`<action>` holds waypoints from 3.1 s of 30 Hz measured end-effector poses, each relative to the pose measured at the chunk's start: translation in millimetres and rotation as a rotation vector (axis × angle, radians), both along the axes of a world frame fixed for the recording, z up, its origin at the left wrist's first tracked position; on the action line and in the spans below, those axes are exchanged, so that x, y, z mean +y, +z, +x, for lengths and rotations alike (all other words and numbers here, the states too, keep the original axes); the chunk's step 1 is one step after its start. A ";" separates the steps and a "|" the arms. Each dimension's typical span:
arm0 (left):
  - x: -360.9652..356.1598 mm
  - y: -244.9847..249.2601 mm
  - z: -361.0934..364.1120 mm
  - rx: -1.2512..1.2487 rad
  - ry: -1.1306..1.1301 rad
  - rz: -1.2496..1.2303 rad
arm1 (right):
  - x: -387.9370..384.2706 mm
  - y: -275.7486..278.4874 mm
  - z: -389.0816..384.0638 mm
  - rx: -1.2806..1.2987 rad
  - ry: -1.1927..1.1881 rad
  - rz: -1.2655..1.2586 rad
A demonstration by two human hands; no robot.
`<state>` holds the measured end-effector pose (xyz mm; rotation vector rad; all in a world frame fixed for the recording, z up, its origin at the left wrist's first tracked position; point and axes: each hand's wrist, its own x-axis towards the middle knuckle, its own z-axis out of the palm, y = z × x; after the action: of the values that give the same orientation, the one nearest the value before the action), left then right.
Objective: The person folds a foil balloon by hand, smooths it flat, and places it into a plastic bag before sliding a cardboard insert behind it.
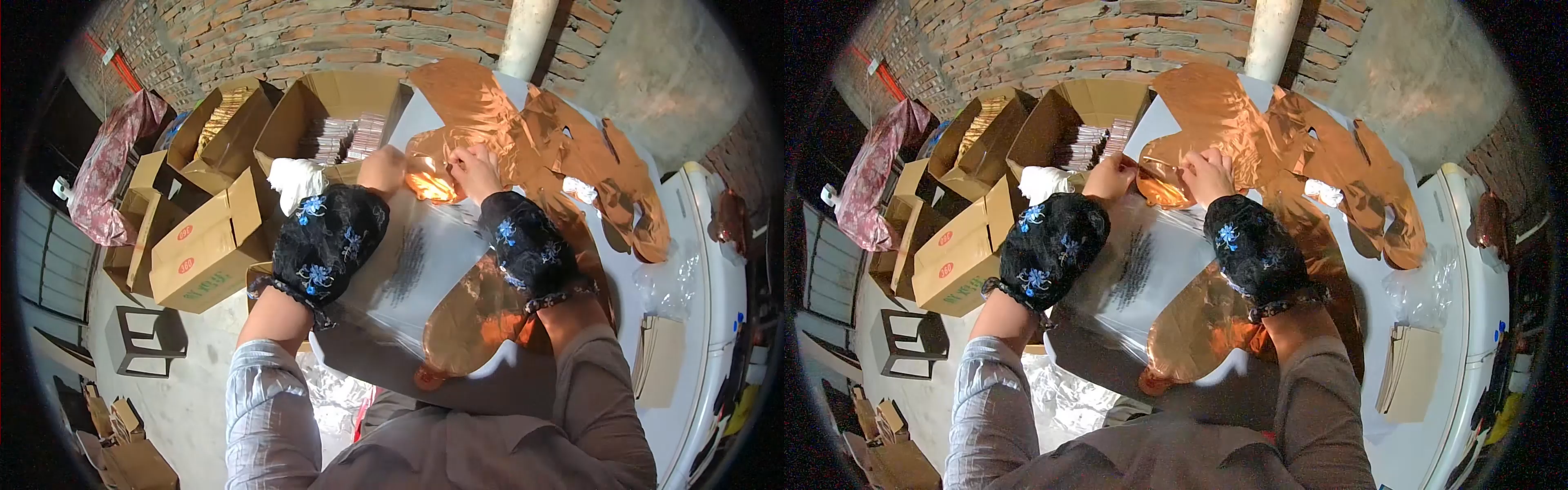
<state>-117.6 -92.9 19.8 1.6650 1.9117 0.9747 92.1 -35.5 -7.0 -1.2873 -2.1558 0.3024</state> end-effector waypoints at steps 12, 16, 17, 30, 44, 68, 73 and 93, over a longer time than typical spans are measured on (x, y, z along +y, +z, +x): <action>-18.2 -4.6 76.8 0.085 0.133 0.252 | 10.1 6.2 2.3 0.189 0.030 -0.058; 10.0 -33.6 56.9 -0.263 0.001 0.349 | 22.2 0.0 7.4 0.277 0.100 -0.146; 11.8 -34.5 53.4 -0.304 -0.043 0.334 | 23.2 -0.1 7.4 0.295 0.099 -0.144; 7.0 6.8 28.7 0.002 -0.255 0.311 | 28.9 -1.2 10.4 0.522 0.190 -0.214; 6.4 2.6 33.5 -0.019 -0.191 0.237 | 19.8 14.4 14.2 0.430 0.107 -0.407; 11.1 -5.1 35.4 -0.108 -0.233 0.304 | -6.7 35.0 -0.3 0.253 0.261 0.135; 13.5 -7.2 34.1 -0.116 -0.242 0.327 | -14.3 43.4 0.5 0.158 0.214 0.085; -20.1 21.3 37.6 -0.436 -0.259 0.225 | -20.1 48.1 -0.9 0.060 0.267 0.157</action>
<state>-80.0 -113.0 41.1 1.6017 1.3092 1.3496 91.2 -55.6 41.2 -0.8943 -2.2518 0.2686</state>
